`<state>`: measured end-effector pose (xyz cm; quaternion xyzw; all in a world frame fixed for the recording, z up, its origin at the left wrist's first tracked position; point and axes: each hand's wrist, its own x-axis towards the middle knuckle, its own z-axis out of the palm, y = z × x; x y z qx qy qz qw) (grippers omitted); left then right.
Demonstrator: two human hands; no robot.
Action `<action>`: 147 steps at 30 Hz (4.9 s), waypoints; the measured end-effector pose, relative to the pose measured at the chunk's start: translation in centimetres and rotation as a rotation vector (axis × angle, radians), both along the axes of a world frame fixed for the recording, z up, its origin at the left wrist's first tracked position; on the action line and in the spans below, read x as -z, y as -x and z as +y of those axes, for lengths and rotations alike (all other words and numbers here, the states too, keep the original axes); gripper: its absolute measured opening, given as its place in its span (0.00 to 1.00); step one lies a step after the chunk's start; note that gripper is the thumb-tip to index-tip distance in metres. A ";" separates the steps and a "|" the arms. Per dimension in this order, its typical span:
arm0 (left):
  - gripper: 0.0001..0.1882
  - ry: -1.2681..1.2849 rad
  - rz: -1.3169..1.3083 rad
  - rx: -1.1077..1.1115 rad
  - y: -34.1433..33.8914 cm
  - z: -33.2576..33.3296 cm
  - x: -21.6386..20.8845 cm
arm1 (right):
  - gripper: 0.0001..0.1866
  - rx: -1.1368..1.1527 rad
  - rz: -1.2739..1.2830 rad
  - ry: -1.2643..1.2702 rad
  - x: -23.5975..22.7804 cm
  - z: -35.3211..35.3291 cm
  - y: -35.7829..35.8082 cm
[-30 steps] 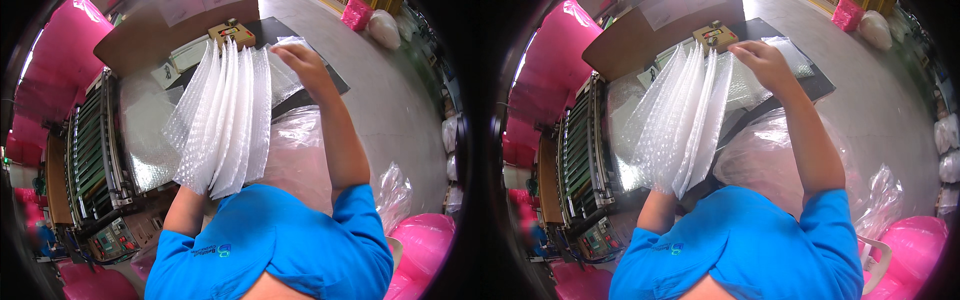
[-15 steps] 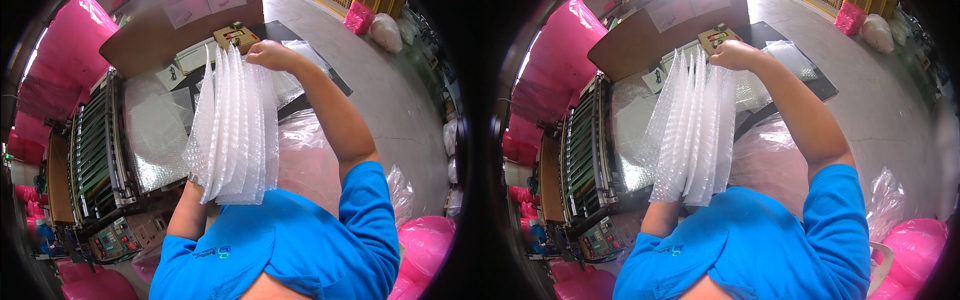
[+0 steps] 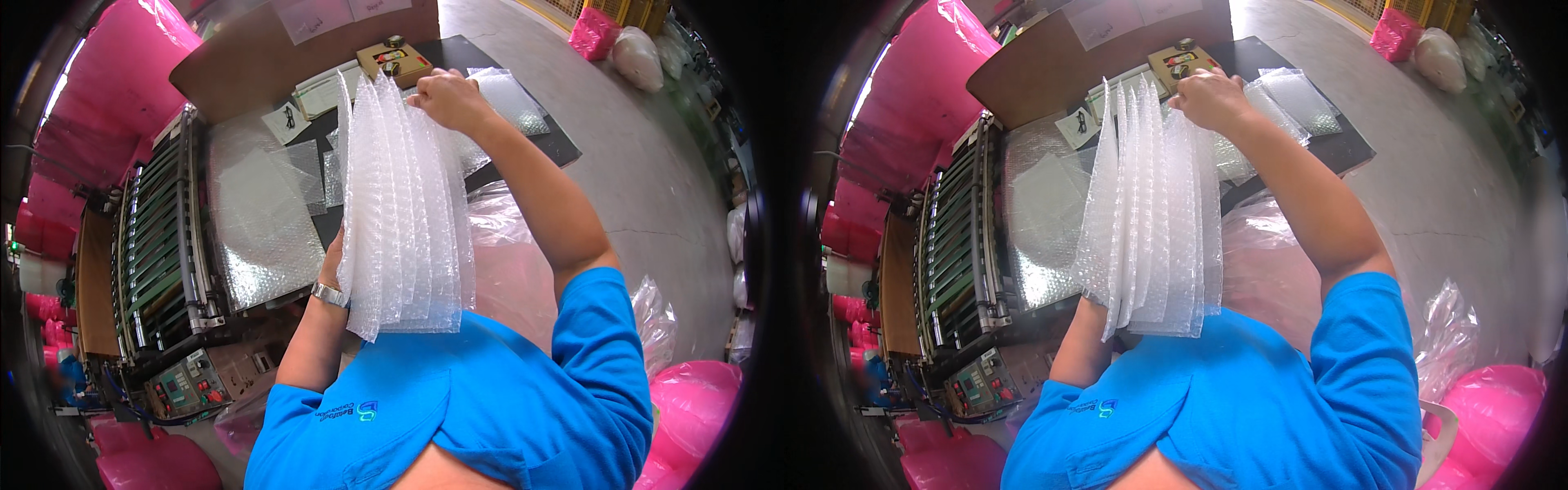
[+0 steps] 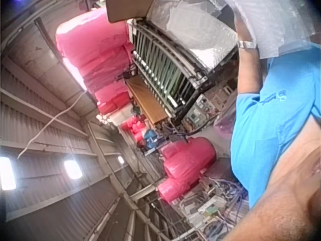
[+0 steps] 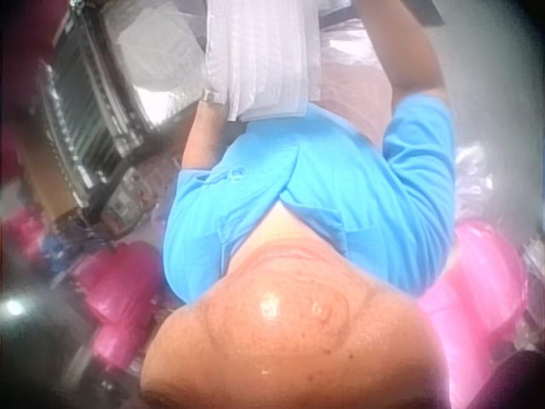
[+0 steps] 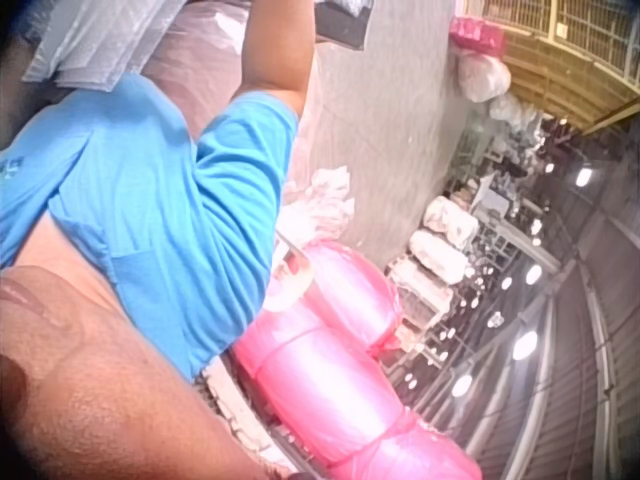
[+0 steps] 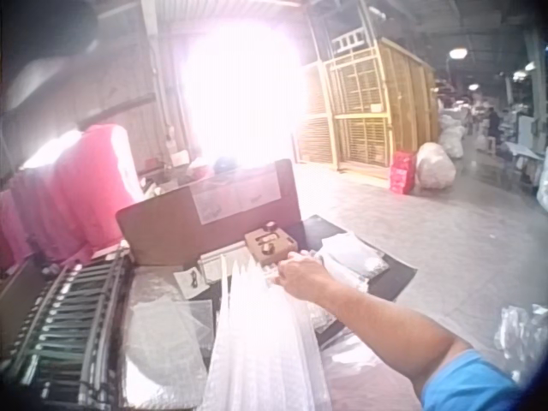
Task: The person repeatedly picks up sheets of bubble wrap from a table, separates them, and places them into a large clear plastic bag. The person also briefly adjusts their head-mounted camera strap.
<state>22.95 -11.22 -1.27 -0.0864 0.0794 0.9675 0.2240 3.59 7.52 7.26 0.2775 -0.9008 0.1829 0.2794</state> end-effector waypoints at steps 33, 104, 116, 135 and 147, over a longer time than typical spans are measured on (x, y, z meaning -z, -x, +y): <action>0.38 0.837 0.241 -0.408 -0.4 -2.8 3.1 | 0.41 -0.279 -0.767 0.643 -3.8 0.0 -2.7; 0.29 1.946 1.875 0.378 -3.2 11.3 15.0 | 0.27 -0.299 -0.380 1.995 10.2 24.4 -17.5; 0.11 1.804 1.706 1.199 0.8 9.6 20.4 | 0.36 0.484 -0.954 0.786 11.4 26.2 -26.4; 0.06 0.915 1.611 -0.153 2.8 3.2 -10.1 | 0.40 0.134 -1.720 0.016 21.1 29.7 -21.8; 0.07 1.098 1.084 0.077 2.4 5.3 -6.6 | 0.43 0.533 -1.525 -0.531 33.5 17.5 -21.0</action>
